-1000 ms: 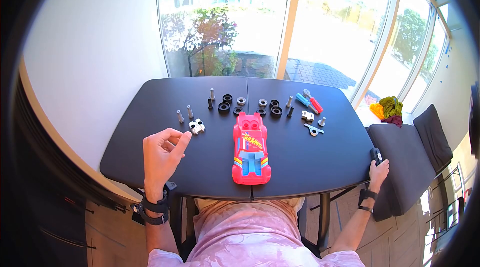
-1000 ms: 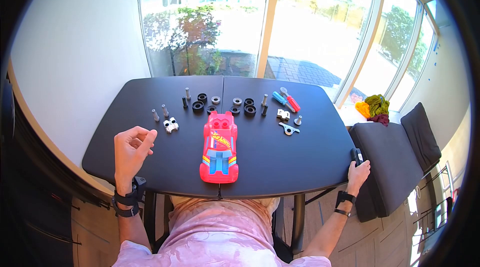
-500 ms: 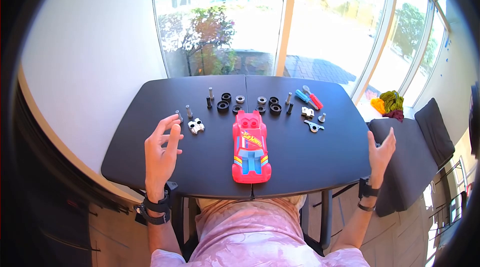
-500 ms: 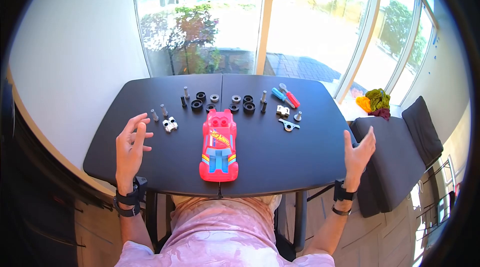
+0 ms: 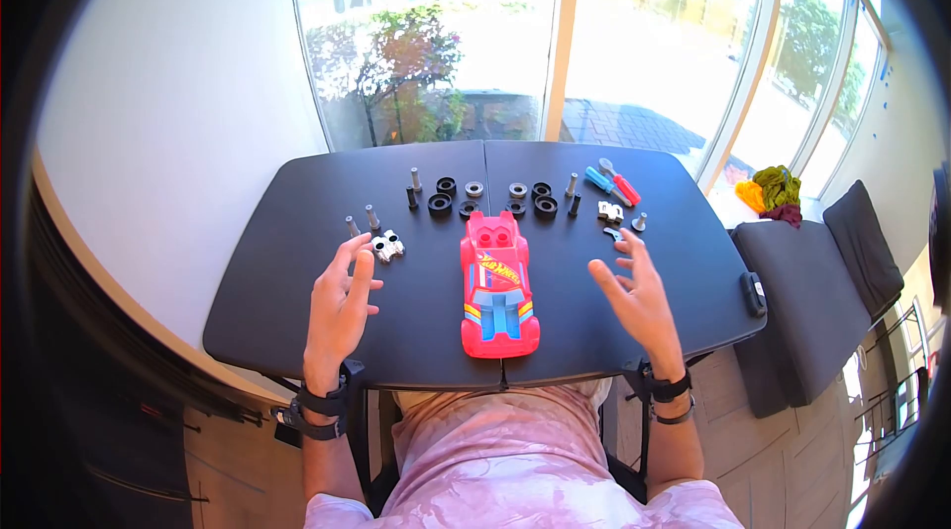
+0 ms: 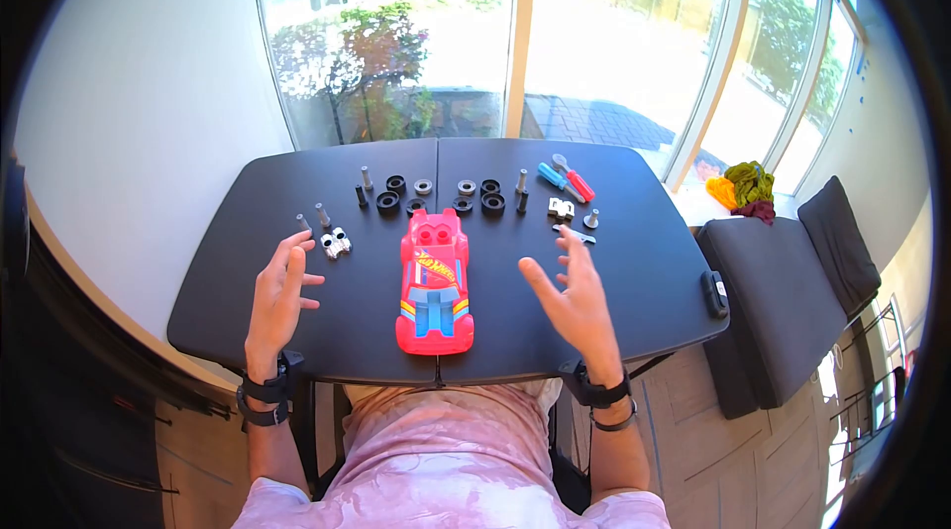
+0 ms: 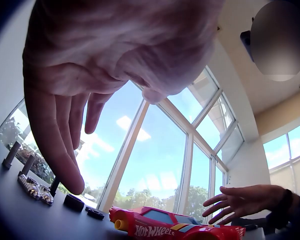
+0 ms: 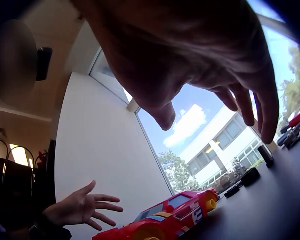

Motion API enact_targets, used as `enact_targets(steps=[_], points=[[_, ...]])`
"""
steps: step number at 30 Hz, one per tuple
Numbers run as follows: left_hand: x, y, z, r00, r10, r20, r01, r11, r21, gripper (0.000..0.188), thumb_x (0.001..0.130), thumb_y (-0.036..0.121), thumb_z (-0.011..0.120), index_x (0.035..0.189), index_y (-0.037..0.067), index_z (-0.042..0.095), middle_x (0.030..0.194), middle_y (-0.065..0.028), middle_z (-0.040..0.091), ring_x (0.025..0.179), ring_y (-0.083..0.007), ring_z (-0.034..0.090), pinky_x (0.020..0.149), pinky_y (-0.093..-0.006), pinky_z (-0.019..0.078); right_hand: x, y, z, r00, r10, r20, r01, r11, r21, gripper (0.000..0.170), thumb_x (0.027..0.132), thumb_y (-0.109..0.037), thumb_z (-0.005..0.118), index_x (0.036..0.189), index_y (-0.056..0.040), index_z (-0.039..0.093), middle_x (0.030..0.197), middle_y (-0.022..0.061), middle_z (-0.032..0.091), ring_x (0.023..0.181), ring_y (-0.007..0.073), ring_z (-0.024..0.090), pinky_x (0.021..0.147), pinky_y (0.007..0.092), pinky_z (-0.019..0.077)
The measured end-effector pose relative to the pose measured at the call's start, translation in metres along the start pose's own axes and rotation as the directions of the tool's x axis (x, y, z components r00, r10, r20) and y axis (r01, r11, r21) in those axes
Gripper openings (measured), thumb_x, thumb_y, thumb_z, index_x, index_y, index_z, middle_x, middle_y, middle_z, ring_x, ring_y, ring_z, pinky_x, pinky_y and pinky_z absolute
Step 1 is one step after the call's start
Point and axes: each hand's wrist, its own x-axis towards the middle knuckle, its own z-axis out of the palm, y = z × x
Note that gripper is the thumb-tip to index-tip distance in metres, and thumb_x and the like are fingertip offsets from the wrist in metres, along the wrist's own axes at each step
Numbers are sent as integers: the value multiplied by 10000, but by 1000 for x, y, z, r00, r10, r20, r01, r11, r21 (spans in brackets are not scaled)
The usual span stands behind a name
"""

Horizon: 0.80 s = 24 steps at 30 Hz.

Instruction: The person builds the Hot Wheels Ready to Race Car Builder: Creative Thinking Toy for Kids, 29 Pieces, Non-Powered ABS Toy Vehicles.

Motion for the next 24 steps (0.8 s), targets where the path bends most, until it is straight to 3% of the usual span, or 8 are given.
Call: enact_targets(steps=[2, 5, 8, 9, 13, 18, 20, 24], points=[[0, 0, 5, 999, -25, 37, 25, 1000, 13, 712, 1154, 633, 546, 1591, 75, 615, 1435, -145, 740, 965, -202, 794, 707, -310, 659, -5, -1, 13, 998, 25, 52, -25, 1000, 10, 918, 1017, -506, 837, 1662, 27, 461, 1497, 237, 648, 1266, 329, 700, 1021, 464, 606], [-3, 4, 14, 981, -106, 161, 83, 986, 145, 623, 1099, 538, 702, 1487, 51, 710, 1304, -112, 787, 805, -145, 761, 667, -288, 614, -16, -20, 20, 977, 52, 205, -33, 995, -97, 756, 1051, -567, 765, 1482, 43, 651, 1250, 220, 724, 1105, 327, 735, 881, 441, 605], [-8, 6, 30, 973, 10, 231, -93, 931, 353, 612, 1001, 530, 813, 1345, 25, 797, 1204, -139, 799, 742, -157, 760, 659, -325, 592, -27, -22, 37, 956, -6, 293, 66, 979, -195, 698, 1066, -607, 710, 1303, 48, 765, 1097, 227, 718, 1032, 391, 713, 858, 466, 569], [-11, 10, 37, 968, -2, 252, -95, 922, 375, 621, 973, 556, 824, 1294, 24, 822, 1154, -150, 782, 819, -242, 786, 757, -372, 622, -31, -23, 43, 953, -28, 302, 97, 972, -216, 698, 1063, -607, 713, 1301, 47, 766, 1090, 228, 714, 1027, 401, 708, 870, 475, 565], [-18, 1, 61, 926, 60, 372, -220, 889, 403, 683, 964, 601, 806, 1304, 8, 811, 1209, -158, 757, 1034, -355, 785, 893, -460, 620, -43, -27, 58, 927, -82, 367, 176, 957, -231, 651, 1055, -579, 729, 1212, 51, 774, 1089, 231, 685, 1008, 421, 681, 890, 512, 549], [-24, 5, 78, 910, 71, 409, -235, 900, 367, 740, 963, 570, 819, 1353, -57, 768, 1200, -170, 749, 979, -330, 787, 874, -444, 624, -53, -13, 75, 923, -237, 304, 307, 928, -209, 564, 1050, -486, 769, 1215, 52, 734, 1079, 221, 690, 974, 423, 682, 863, 523, 552], [-23, 5, 80, 922, 56, 384, -182, 936, 302, 726, 966, 521, 835, 1375, -74, 752, 1227, -175, 750, 979, -297, 794, 864, -421, 628, -51, -18, 75, 937, -142, 320, 179, 980, -90, 529, 1052, -431, 778, 1244, 58, 720, 1103, 230, 722, 998, 416, 717, 875, 490, 577], [-21, 1, 86, 943, 47, 330, -21, 996, -81, 695, 1031, 369, 816, 1536, -72, 634, 1362, -180, 745, 1086, -209, 795, 828, -365, 646, -42, -39, 67, 928, 12, 373, -92, 976, 196, 451, 1077, -296, 772, 1327, 69, 689, 1177, 242, 779, 1100, 329, 784, 945, 395, 618]])
